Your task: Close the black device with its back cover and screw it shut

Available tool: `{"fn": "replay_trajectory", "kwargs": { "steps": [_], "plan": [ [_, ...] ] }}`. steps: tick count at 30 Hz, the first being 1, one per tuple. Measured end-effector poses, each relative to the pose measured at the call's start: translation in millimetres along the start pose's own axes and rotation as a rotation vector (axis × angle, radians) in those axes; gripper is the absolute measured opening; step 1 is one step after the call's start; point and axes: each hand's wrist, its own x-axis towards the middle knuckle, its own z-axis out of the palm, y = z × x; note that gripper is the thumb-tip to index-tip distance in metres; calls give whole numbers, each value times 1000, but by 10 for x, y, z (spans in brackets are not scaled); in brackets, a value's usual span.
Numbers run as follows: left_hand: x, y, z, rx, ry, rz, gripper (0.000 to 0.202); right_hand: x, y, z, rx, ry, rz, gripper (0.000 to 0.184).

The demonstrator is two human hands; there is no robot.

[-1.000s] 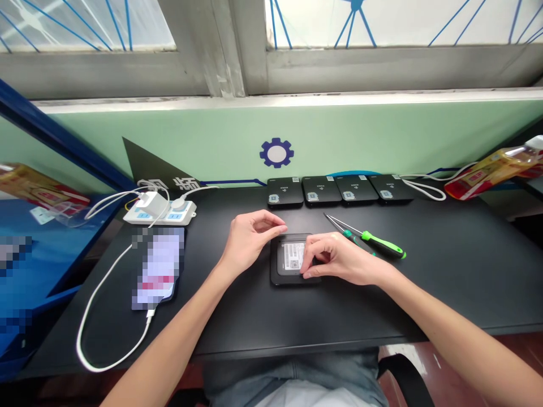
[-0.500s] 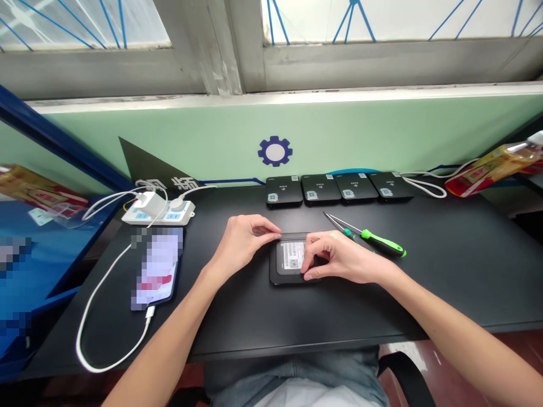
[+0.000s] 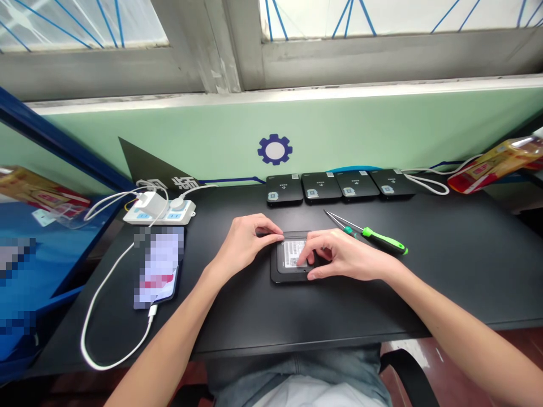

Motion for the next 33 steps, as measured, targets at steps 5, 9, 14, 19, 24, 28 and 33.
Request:
{"fn": "replay_trajectory", "kwargs": {
  "steps": [5, 9, 14, 19, 24, 28, 33],
  "plan": [
    [-12, -2, 16, 46, -18, 27, 10, 1, 0, -1, 1, 6, 0, 22],
    [-18, -1, 17, 126, 1, 52, 12, 2, 7, 4, -3, 7, -2, 22],
    [-11, -16, 19, 119, 0, 38, 16, 8, 2, 9, -12, 11, -3, 20],
    [7, -46, 37, 118, 23, 2, 18, 4, -11, 8, -18, 11, -3, 21],
    [22, -68, 45, 106, 55, -35, 18, 5, -6, 13, -20, 18, -5, 22],
    [20, -64, 36, 105, 36, -49, 20, 2, -6, 19, -15, 17, -3, 22],
    [20, -51, 8, 111, 15, -38, 18, -2, -23, 20, -10, 14, 1, 20]
  ]
}}
